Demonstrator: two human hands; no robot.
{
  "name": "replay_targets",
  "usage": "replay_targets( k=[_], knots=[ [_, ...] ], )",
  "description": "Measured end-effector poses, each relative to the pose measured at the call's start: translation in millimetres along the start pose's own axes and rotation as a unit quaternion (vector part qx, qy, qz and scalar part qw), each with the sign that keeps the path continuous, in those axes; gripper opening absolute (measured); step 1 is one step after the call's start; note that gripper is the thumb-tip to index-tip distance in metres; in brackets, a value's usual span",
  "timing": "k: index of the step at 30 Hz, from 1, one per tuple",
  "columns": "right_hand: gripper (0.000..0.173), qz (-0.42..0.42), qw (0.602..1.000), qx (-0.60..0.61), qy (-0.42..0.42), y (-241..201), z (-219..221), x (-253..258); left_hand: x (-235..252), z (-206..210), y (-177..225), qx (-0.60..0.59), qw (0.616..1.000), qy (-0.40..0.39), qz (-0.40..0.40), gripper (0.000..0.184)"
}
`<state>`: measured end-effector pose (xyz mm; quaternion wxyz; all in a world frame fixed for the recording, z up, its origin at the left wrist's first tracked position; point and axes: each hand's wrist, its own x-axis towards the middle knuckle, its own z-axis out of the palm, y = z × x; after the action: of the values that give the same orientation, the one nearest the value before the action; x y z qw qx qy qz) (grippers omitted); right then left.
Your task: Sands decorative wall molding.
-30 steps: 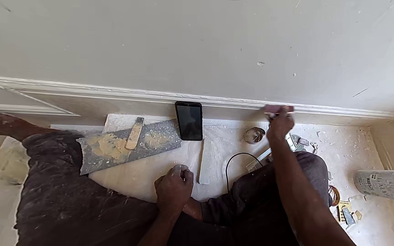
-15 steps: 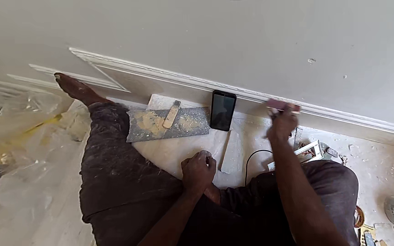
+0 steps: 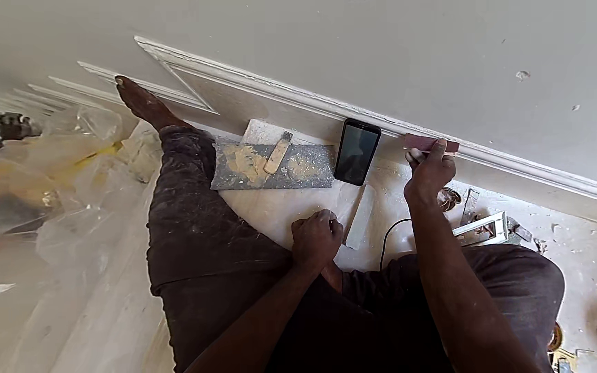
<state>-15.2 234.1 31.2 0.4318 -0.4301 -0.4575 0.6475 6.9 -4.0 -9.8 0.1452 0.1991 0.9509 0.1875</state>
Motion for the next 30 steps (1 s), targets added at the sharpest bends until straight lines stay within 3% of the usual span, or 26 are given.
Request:
replay_targets(
  k=[4,8,10,14,19,22,26,28,30],
  knots=[
    [0.037,-0.015,1.0,-0.01,0.021,-11,-48,33,-4,-2,-4,-0.01,1.0,0.016,-0.004,0.017],
    [0.032,-0.032,0.988,-0.009,0.153,-33,-101,79,4,0,2,-0.008,1.0,-0.011,-0.005,0.02],
    [0.032,-0.035,0.985,-0.023,0.167,-32,-92,75,8,2,2,-0.012,1.0,-0.016,-0.002,0.02],
    [0.041,-0.044,0.993,-0.053,0.097,-6,-41,39,9,3,2,-0.002,1.0,-0.017,-0.001,0.02],
    [0.031,0.041,0.998,0.043,0.008,-2,17,-9,0,-1,-2,-0.013,1.0,0.014,0.012,0.018],
    [0.031,0.031,0.999,0.042,0.008,-11,-16,10,-3,-4,-5,-0.021,0.999,0.026,0.014,0.016],
    [0.028,-0.007,0.993,0.023,0.112,-32,-88,61,3,0,0,-0.012,1.0,0.0,0.006,0.017],
    [0.025,-0.012,0.988,0.013,0.156,-35,-92,69,7,3,2,-0.003,1.0,-0.009,0.006,0.017],
    [0.03,-0.023,0.991,-0.007,0.131,-28,-75,56,9,4,2,-0.001,1.0,-0.008,0.003,0.018]
  ],
)
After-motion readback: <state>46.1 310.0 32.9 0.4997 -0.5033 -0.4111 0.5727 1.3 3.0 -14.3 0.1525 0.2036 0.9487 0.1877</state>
